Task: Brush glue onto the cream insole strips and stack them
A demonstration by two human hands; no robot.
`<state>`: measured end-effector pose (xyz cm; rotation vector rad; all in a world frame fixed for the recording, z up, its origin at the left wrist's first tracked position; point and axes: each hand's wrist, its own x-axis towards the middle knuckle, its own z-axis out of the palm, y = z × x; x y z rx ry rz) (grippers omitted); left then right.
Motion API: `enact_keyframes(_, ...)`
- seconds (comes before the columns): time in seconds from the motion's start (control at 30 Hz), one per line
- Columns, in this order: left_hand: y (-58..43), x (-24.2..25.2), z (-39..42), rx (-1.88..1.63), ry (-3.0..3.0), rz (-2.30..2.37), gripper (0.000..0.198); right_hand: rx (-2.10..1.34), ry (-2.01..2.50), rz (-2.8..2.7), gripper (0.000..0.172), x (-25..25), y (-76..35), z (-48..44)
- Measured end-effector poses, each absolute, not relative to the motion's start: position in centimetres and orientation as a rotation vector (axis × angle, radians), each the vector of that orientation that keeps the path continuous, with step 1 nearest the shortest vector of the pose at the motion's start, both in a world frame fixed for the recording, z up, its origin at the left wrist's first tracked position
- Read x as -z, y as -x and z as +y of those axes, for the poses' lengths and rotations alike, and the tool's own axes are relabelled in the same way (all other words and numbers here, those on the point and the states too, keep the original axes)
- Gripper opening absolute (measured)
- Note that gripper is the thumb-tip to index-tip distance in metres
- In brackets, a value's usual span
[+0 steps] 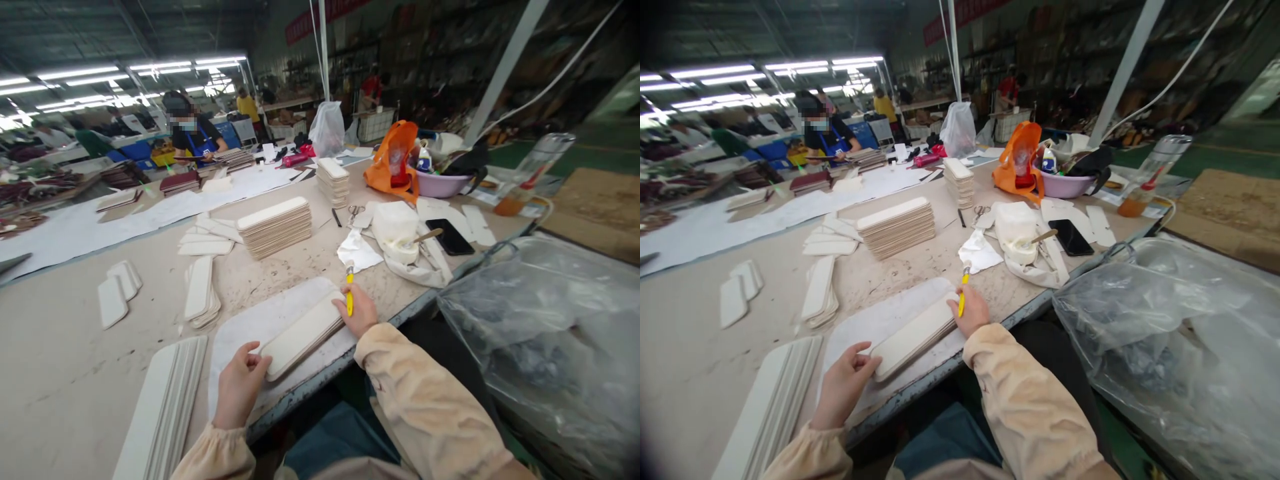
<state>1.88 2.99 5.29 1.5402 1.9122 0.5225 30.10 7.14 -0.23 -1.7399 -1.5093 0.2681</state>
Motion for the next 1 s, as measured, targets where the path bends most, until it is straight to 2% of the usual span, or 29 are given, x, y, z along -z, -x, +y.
enact_keyframes(0.2, -2.0, -5.5, 3.1, -0.567, -1.523, 1.883, 0.045, -0.257, 1.738, -1.501, 0.022, 0.7, -30.4, 7.2)
enact_keyframes(0.43, -1.8, -4.6, 2.5, -0.479, -1.603, 1.99, 0.054, -0.372, 1.738, -1.446, 0.019, 0.4, -30.5, 7.1)
enact_keyframes(0.57, -1.8, -4.2, 2.2, -0.567, -1.545, 2.013, 0.054, -0.456, 1.698, -1.386, 0.023, 0.3, -30.6, 7.1)
enact_keyframes(0.83, -2.3, -4.0, 1.9, -0.711, -1.613, 2.047, 0.043, -0.502, 1.579, -1.331, 0.025, 0.1, -30.6, 7.0)
enact_keyframes(1.0, -2.6, -4.6, 1.5, -0.845, -1.444, 1.97, 0.033, -0.539, 1.524, -1.245, 0.026, -0.3, -30.5, 6.9)
